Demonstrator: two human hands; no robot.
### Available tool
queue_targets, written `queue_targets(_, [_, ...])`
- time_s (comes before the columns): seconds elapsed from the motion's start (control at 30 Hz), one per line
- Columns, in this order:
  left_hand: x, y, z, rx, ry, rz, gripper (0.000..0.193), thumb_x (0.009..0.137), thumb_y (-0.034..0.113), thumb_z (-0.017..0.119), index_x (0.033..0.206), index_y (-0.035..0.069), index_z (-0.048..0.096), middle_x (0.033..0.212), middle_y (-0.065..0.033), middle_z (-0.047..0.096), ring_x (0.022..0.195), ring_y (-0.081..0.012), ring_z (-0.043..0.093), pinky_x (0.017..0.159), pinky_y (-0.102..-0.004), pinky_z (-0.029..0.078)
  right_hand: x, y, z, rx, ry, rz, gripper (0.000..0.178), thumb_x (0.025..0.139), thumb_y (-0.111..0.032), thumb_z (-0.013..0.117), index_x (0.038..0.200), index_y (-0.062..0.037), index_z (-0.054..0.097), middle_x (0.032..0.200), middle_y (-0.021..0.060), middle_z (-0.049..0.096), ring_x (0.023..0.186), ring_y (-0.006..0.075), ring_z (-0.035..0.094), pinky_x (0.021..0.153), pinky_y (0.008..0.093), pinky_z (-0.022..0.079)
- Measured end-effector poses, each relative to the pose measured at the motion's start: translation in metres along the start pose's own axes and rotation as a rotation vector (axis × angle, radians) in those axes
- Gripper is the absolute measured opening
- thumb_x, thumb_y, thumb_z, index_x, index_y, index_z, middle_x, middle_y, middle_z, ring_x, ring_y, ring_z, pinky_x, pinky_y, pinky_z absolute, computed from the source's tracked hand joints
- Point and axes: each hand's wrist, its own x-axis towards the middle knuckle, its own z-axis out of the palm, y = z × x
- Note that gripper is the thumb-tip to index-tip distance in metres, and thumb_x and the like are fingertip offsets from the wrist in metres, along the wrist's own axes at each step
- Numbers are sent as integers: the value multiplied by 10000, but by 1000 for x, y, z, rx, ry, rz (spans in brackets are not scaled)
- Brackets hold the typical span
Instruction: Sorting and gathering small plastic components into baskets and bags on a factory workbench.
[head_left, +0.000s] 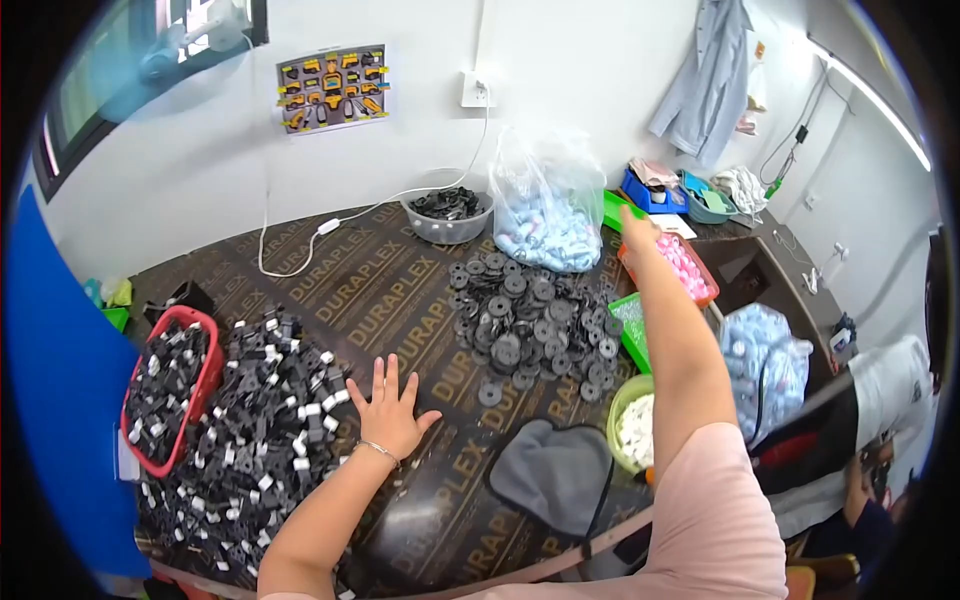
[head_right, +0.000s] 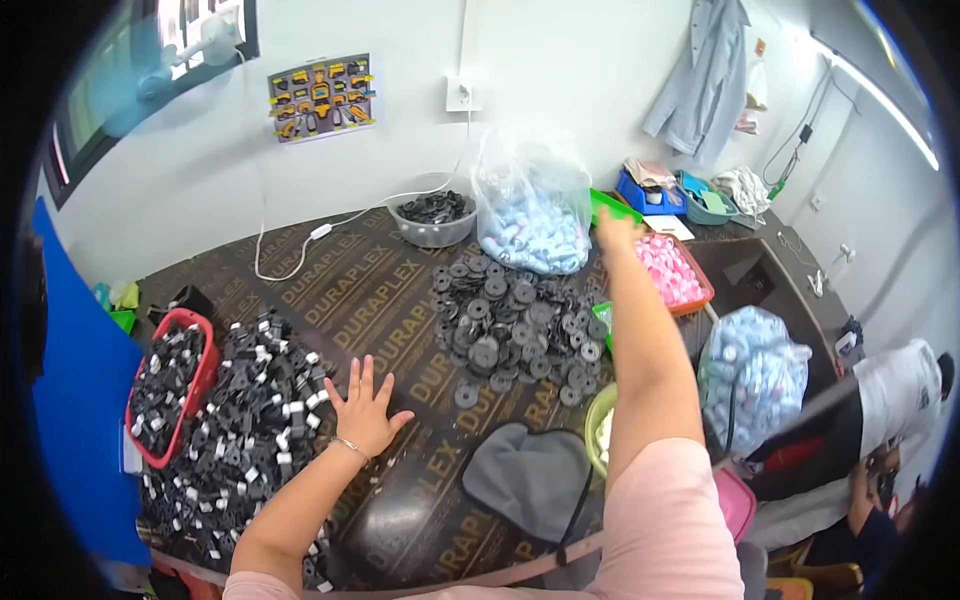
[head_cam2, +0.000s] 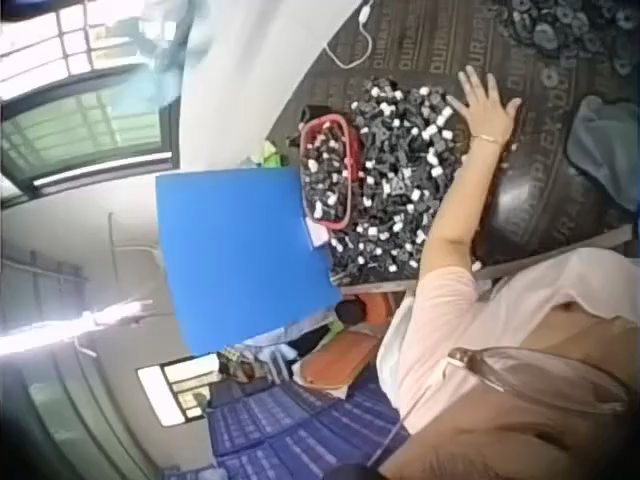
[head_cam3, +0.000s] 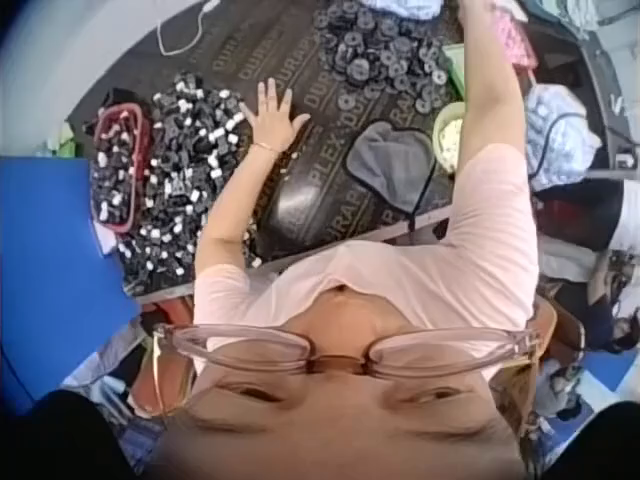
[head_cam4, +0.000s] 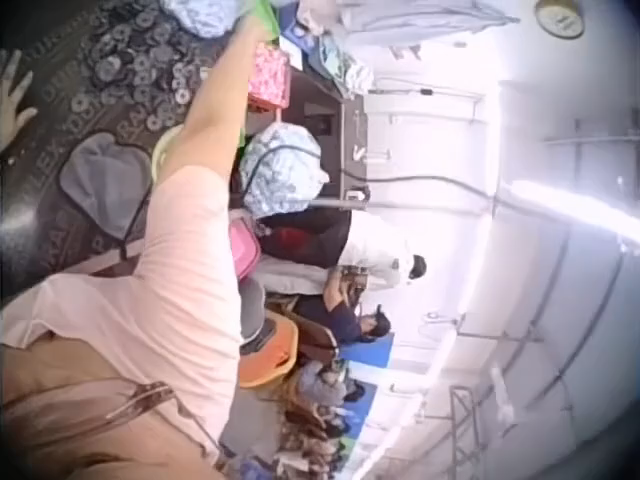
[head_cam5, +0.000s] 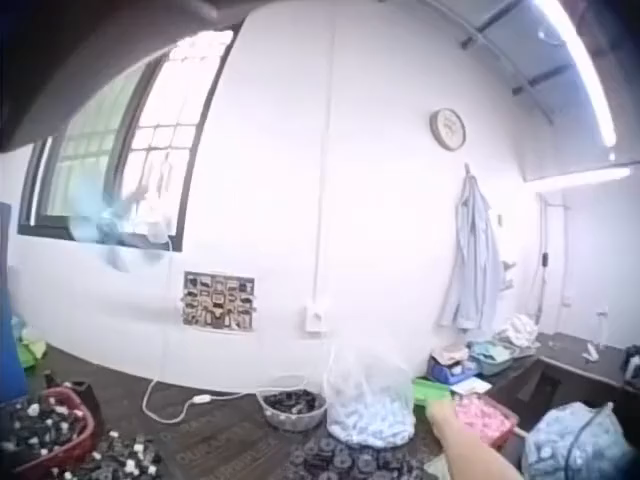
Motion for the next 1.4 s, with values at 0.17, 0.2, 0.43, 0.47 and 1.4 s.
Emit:
queue_targets(0.17, [101,2,13,-118,46,-68,750,799,585,532,1381,134,388,1497,-188,152,1393,-356,96,1019,-674,-27,99,72,-43,-62,-81,221,821,795,-618,453,1325,9,429,1398,243,355,1326,424,227,1092,435,187])
queue_targets(0.2, [115,11,21,-140,34,-61,750,799,585,532,1381,134,388,1497,-188,152,1393,-356,96,1019,-674,-27,114,90,-46,-85,-85,231,821,795,-618,453,1325,9,429,1398,243,355,1326,424,227,1092,435,187])
queue_targets(0.43, [131,6,32,-68,-84,-70,829,752,507,607,1403,90,307,1494,-220,140,1389,-387,98,1049,-635,-18,209,166,-1,-161,50,188,737,761,-397,633,1333,6,403,1459,244,214,1289,439,305,1052,424,312])
queue_targets(0.47, [128,2,32,-56,-107,-80,835,742,489,617,1399,79,306,1491,-224,150,1387,-396,102,1049,-635,-17,213,151,-2,-177,-12,205,710,757,-329,656,1340,-13,401,1483,229,141,1270,434,346,1020,434,360])
queue_targets(1.4, [141,5,31,53,-324,-41,779,847,591,337,1365,10,295,1430,-319,210,1334,-494,176,1023,-676,21,415,246,51,-74,378,-172,245,773,-71,537,992,-26,637,1117,135,563,1032,336,549,856,390,456])
